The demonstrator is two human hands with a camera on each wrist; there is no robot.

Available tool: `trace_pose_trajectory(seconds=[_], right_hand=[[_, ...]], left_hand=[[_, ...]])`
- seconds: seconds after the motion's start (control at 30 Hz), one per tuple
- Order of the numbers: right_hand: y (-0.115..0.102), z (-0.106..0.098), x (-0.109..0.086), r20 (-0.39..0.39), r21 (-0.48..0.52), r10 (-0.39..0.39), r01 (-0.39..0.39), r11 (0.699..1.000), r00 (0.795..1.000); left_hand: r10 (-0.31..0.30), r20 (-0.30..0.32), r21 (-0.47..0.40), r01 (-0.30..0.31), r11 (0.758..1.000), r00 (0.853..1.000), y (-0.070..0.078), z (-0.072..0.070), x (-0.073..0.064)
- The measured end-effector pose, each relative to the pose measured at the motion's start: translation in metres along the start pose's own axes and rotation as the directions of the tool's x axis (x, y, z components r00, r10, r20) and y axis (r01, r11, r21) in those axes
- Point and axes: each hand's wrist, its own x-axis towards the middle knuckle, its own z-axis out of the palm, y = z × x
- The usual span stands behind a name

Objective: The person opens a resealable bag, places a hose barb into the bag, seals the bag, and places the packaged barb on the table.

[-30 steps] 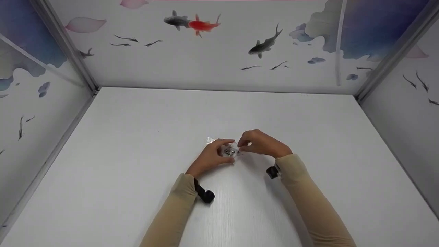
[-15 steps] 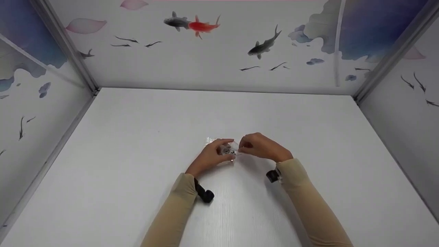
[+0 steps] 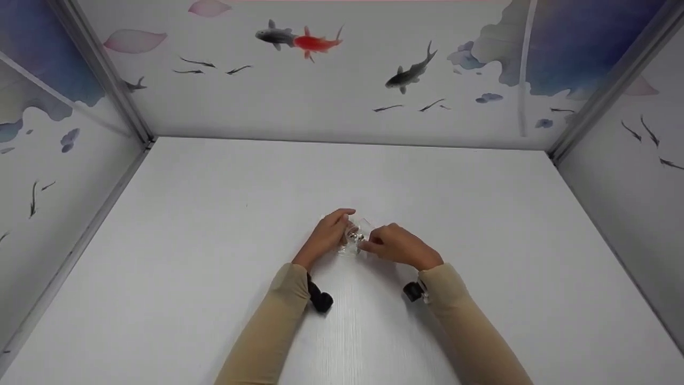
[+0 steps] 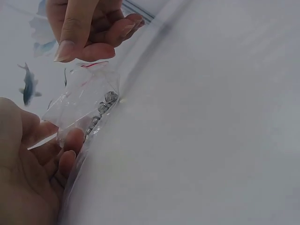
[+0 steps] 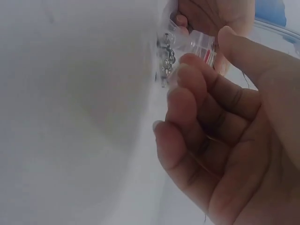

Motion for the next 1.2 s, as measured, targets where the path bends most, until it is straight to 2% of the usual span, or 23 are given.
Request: trace_pose_trajectory(seconds=[0.1,0.23,0.37,0.47,0.7,0.9,1.07,1.2], right_hand=[[-0.004,0.005,0.002,-0.016,0.01,0.046,-0.046,0.999,0.999],[-0.007,0.008,0.004,-0.052,0.009,0.084,-0.083,0.996,0.995],[-0.006,0.01,0.006,-0.078,0.002,0.085,-0.086,0.996,0.993],[-0.004,0.01,0.006,-0.088,-0.003,0.07,-0.071,0.997,0.994],[0.003,0.005,0.003,-0.142,-0.059,-0.042,0.034,0.998,0.989],[0.01,-0.003,-0.001,-0.217,-0.021,-0.058,0.054,0.998,0.975],[0.017,-0.011,-0.006,-0.3,0.037,-0.024,0.037,0.999,0.954],[0.021,-0.019,-0.009,-0.354,0.128,0.028,0.018,0.992,0.935]], left_hand=[[-0.016,0.01,0.007,0.016,1.0,1.0,0.001,-0.001,0.003],[0.007,0.056,0.055,-0.01,0.998,0.998,0.002,-0.003,0.006],[0.041,0.104,0.085,-0.05,0.995,0.994,0.004,-0.005,0.007],[0.051,0.113,0.096,-0.062,0.993,0.992,0.006,-0.005,0.006],[0.081,0.064,0.103,-0.087,0.991,0.995,0.008,-0.006,0.003],[0.07,-0.015,0.097,-0.069,0.993,0.997,0.013,-0.007,0.0],[0.088,-0.054,0.1,-0.082,0.992,0.995,0.02,-0.01,-0.006],[0.11,-0.058,0.126,-0.102,0.987,0.992,0.027,-0.015,-0.01]])
